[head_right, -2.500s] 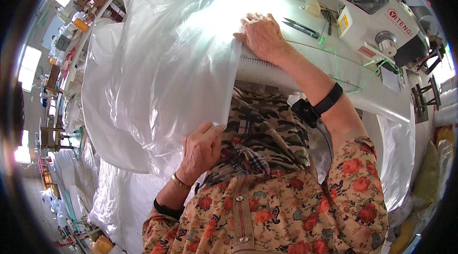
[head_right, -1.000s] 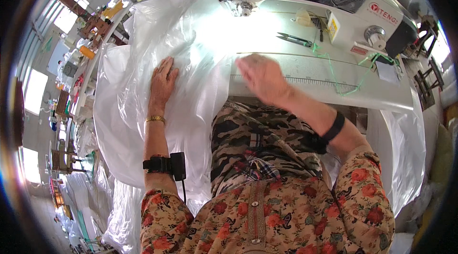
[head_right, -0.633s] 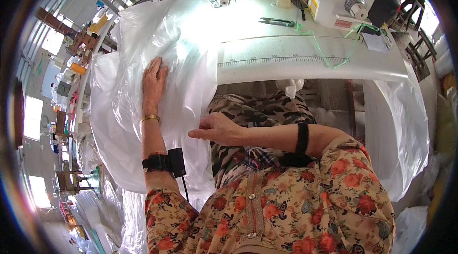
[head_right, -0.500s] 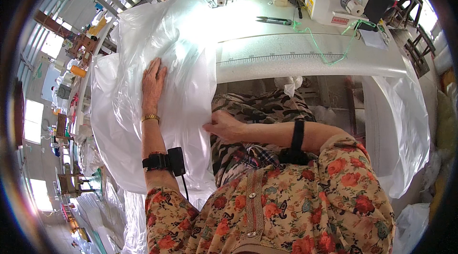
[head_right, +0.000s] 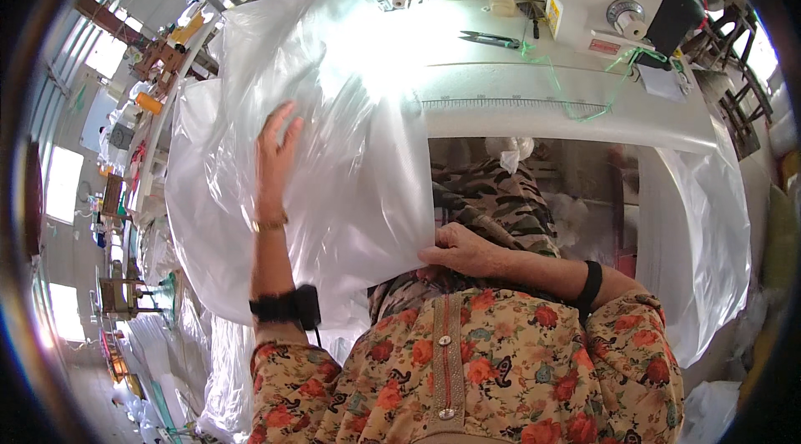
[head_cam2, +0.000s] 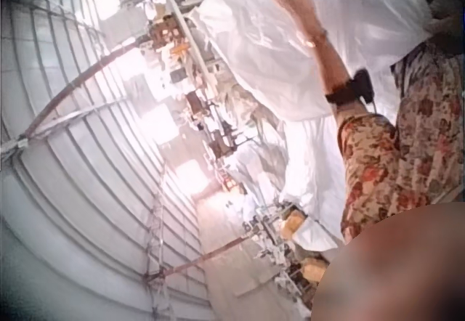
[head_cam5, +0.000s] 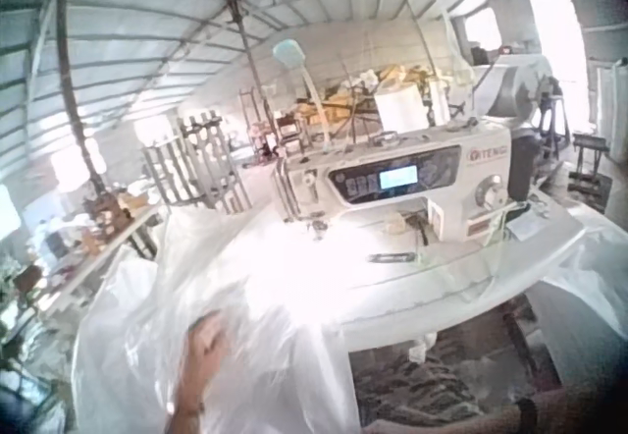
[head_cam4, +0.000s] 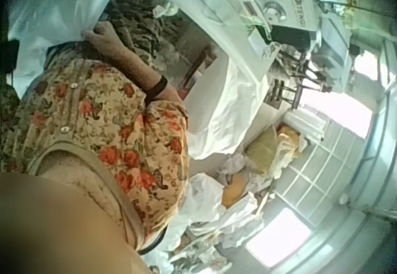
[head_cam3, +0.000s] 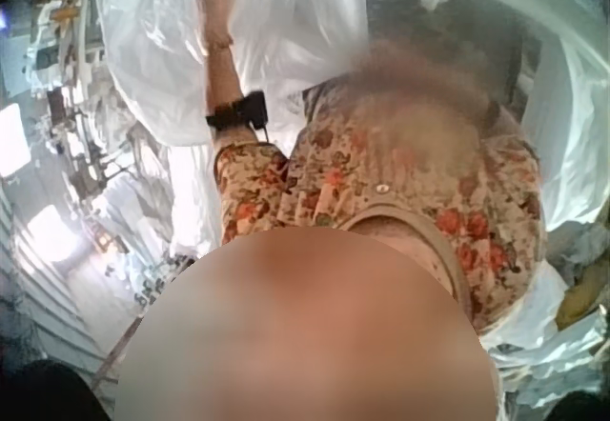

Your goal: The person threads a sewing machine by hand, then folds and aligns the edges of a large plastic sheet. They sew the plastic sheet using the machine, periodically repositioning and smoothing the material by hand.

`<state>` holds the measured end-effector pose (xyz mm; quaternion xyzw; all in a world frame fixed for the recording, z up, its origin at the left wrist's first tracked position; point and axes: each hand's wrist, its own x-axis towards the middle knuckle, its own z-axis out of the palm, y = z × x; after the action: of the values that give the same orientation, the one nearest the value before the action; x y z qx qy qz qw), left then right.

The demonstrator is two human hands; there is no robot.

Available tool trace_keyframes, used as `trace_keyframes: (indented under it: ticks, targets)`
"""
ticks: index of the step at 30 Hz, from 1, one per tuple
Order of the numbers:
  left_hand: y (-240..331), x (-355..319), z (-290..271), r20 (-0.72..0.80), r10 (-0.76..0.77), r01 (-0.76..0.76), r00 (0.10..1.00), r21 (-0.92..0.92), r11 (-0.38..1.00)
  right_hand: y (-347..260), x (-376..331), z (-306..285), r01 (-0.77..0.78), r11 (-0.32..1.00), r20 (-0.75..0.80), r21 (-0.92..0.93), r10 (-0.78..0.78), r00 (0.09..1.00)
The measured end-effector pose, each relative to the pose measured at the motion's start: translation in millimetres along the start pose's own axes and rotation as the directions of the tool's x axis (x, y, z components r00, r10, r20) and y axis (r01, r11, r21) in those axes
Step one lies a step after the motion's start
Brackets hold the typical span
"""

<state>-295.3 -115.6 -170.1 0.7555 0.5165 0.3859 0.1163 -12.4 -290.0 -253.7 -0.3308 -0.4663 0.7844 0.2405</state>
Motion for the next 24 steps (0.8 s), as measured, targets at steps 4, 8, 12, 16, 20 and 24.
trace_keyframes:
  ticks: [4, 8, 12, 16, 20, 24]
  targets:
    - [71.1, -87.5, 6.1, 0.162, 0.27, -0.312, 0.949, 0.361, 0.879, 9.8, 5.8, -0.5, 0.054, 0.987, -0.022, -0.152, -0.058, 0.998]
    - [85.1, -124.2, 19.8, 0.201, 0.146, -0.23, 0.969, 0.503, 0.833, 10.2, 5.1, 5.9, 0.162, 0.978, -0.06, -0.128, -0.17, 0.984]
    - [88.9, -127.1, 10.1, 0.247, 0.129, -0.253, 0.96, 0.577, 0.777, 2.2, 2.0, 12.3, 0.132, 0.972, -0.115, -0.197, -0.157, 0.981]
    - [117.7, -126.9, -11.8, 0.266, 0.225, -0.254, 0.937, 0.08, 0.964, -5.3, -2.4, 20.0, 0.073, 0.934, -0.143, -0.351, -0.13, 0.981]
    - [141.6, -127.2, -5.4, 0.454, 0.326, -0.252, 0.829, -0.217, 0.943, -7.6, -4.9, 27.8, 0.268, 0.83, -0.125, -0.489, -0.371, 0.92]
    - [142.2, -138.6, 2.8, 0.545, 0.265, -0.275, 0.795, -0.066, 0.959, -6.9, -8.5, 30.4, 0.254, 0.731, -0.126, -0.634, -0.422, 0.898]
